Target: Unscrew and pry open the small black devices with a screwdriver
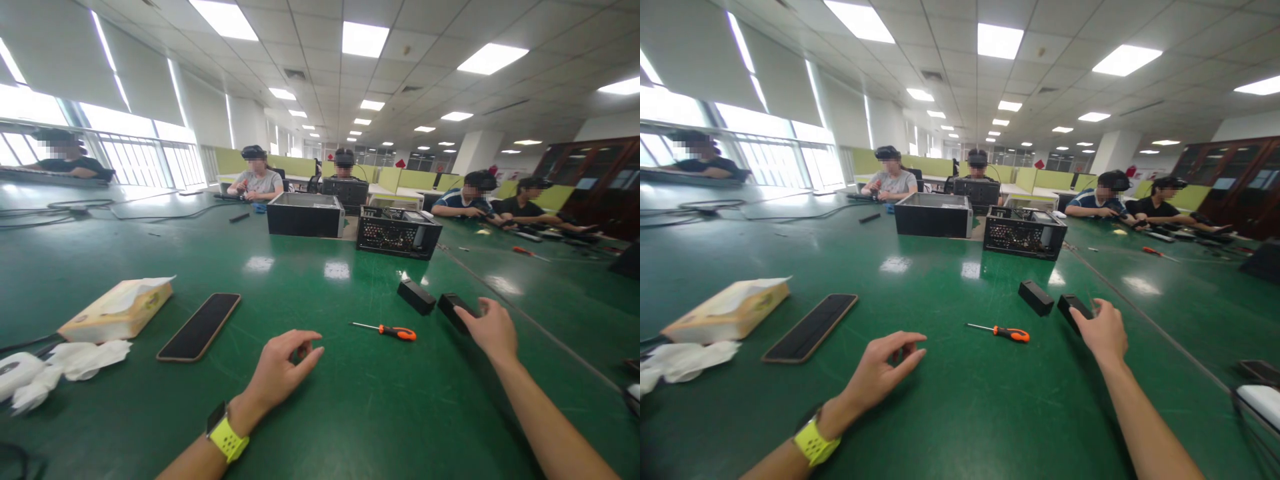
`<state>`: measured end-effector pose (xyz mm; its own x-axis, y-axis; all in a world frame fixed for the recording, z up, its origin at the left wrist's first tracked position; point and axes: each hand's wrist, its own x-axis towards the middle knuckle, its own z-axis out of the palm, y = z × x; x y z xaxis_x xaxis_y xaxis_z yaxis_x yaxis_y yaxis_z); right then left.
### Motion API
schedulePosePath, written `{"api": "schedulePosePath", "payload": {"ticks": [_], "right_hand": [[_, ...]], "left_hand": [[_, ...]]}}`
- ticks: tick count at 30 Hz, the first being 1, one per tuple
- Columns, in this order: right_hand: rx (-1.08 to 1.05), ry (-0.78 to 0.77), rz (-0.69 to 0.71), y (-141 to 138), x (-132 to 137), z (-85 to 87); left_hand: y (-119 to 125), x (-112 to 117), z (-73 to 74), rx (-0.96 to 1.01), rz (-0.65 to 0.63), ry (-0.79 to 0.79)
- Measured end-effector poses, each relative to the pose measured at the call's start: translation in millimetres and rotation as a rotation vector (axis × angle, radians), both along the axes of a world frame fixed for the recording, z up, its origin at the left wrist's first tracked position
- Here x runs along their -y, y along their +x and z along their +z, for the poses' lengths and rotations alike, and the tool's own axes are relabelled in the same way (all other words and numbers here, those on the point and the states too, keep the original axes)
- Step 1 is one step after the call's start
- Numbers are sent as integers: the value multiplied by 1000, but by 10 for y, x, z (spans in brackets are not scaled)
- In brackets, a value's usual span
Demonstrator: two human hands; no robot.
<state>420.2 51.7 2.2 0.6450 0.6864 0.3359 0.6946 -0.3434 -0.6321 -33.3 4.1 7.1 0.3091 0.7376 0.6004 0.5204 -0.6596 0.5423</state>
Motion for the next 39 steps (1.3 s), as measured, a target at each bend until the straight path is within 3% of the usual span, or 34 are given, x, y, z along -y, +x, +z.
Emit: {"api": "schedulePosePath", "payload": {"ticks": [5, 10, 14, 18, 21, 24, 29, 34, 39], "right_hand": [[-33, -92, -7, 212, 21, -13], [-76, -6, 146, 68, 127, 154], [-102, 49, 499, -487, 335, 303], [-122, -10, 1101, -1275, 591, 311], [-83, -107, 1292, -1716, 739, 229], [-96, -183, 1343, -1862, 775, 138], [-176, -272, 1298, -1596, 623, 73], [81, -253, 1096, -1309, 469, 43], [213, -200, 1050, -1257, 432, -19]], "left_hand": [[16, 16, 1, -32, 2, -26], [26, 18, -18, -33, -16, -32], [37, 43, -11, -61, -63, -40], [52, 91, 42, -85, -175, -56], [85, 126, 64, -142, -279, -70], [130, 145, 60, -215, -311, -83], [160, 153, 63, -225, -304, -87], [157, 156, 60, -177, -318, -83], [174, 165, 51, -137, -293, -107]]}}
